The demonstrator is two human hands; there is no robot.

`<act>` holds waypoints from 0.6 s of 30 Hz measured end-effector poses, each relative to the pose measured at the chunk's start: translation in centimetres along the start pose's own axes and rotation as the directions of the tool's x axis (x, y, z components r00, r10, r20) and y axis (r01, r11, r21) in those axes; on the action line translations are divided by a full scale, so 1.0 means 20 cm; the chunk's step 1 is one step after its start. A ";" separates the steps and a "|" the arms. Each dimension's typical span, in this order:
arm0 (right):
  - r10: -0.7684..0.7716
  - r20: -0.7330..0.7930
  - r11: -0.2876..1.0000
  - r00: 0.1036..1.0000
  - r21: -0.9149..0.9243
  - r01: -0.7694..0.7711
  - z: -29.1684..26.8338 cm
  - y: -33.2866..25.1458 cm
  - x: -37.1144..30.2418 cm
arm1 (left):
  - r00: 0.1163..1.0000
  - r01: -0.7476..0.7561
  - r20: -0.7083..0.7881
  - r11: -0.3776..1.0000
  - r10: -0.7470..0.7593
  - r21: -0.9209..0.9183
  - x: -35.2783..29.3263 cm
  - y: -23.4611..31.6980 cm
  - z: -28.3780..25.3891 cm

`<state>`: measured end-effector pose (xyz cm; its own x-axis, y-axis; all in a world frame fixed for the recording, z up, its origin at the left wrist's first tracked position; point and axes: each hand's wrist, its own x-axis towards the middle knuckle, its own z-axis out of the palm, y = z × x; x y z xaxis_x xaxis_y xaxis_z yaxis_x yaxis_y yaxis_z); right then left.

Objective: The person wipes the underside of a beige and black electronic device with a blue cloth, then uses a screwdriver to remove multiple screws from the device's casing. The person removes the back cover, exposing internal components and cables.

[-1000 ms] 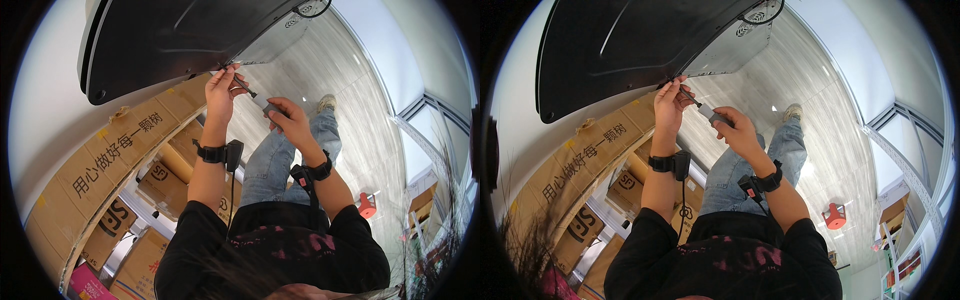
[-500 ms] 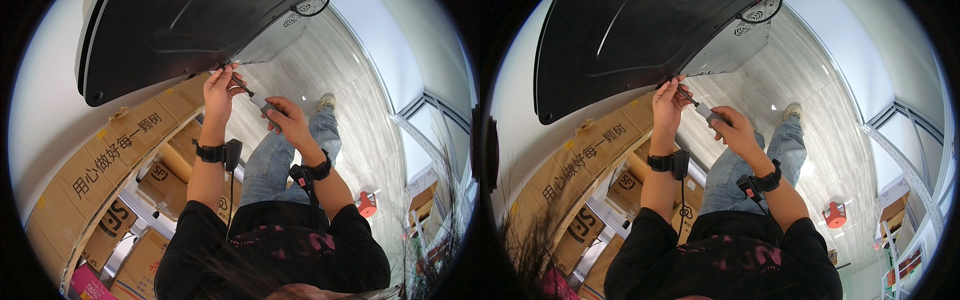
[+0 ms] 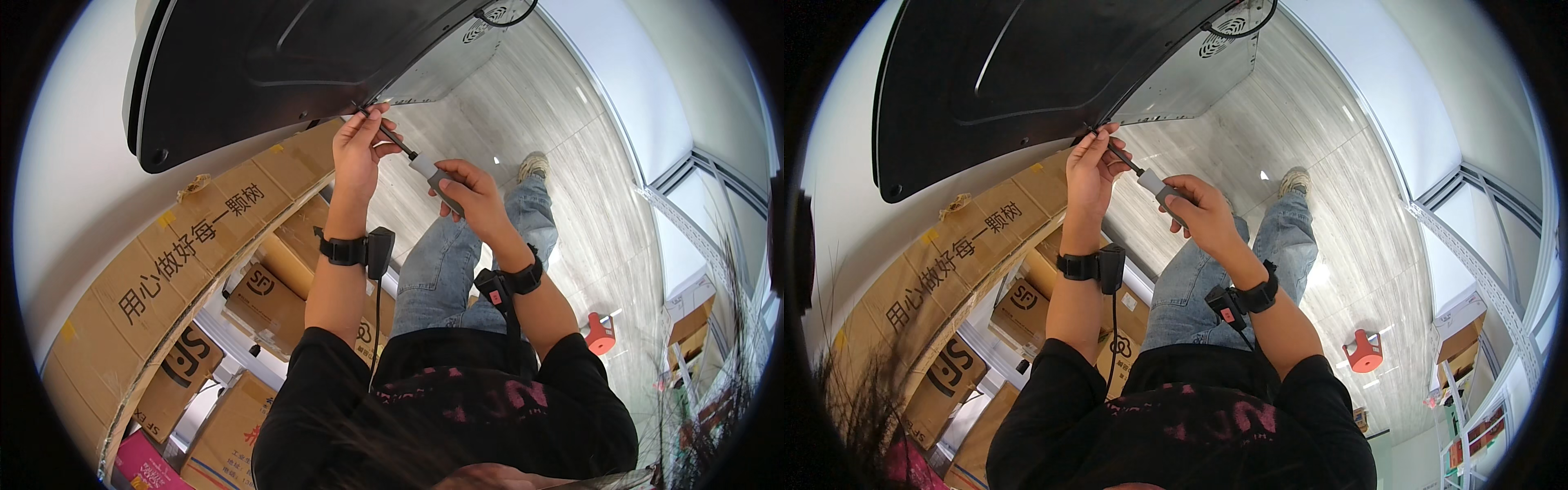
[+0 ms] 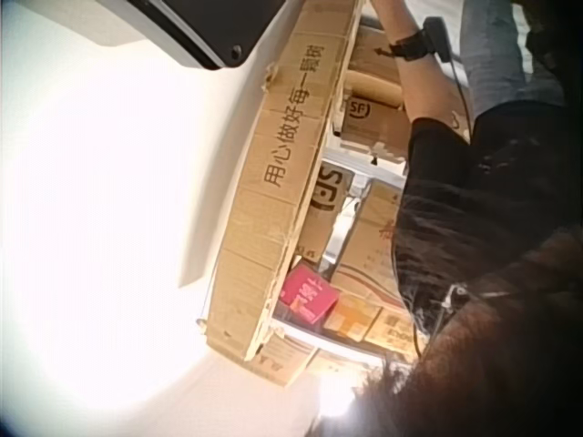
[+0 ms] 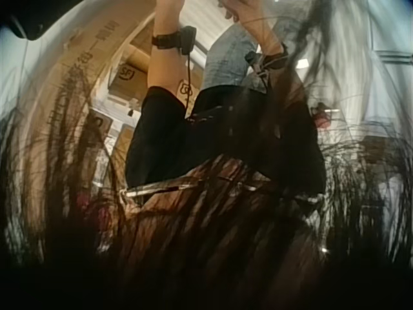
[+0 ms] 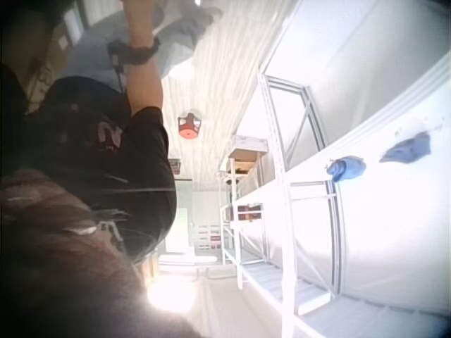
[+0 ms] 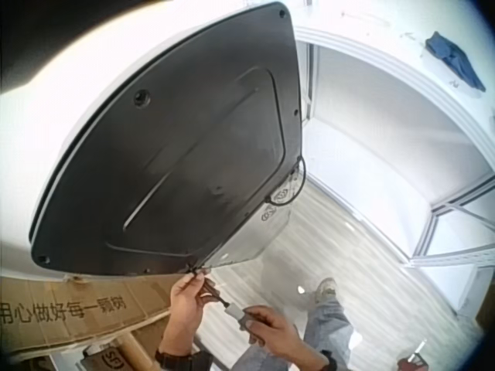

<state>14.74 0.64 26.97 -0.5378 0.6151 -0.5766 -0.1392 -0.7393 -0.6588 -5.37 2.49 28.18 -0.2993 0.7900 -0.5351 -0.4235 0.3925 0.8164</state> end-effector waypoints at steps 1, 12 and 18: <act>0.000 0.000 1.000 1.000 0.005 0.000 0.00 -0.01 0.00 | 1.000 -0.001 -0.005 1.000 0.001 -0.002 0.00 0.00 0.00; 0.026 0.017 0.999 1.000 0.036 -0.027 0.02 -0.03 0.00 | 1.000 -0.001 0.007 1.000 0.002 -0.023 0.00 -0.01 -0.01; -0.364 -0.123 0.823 0.923 -0.507 0.257 0.08 0.01 -0.01 | 1.000 0.001 0.014 0.999 0.000 -0.039 0.01 -0.03 -0.04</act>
<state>13.50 0.04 27.73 -0.3438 0.8706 -0.3519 0.1684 -0.3115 -0.9352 -5.78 2.03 27.54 -0.2872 0.7963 -0.5324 -0.4566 0.3748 0.8069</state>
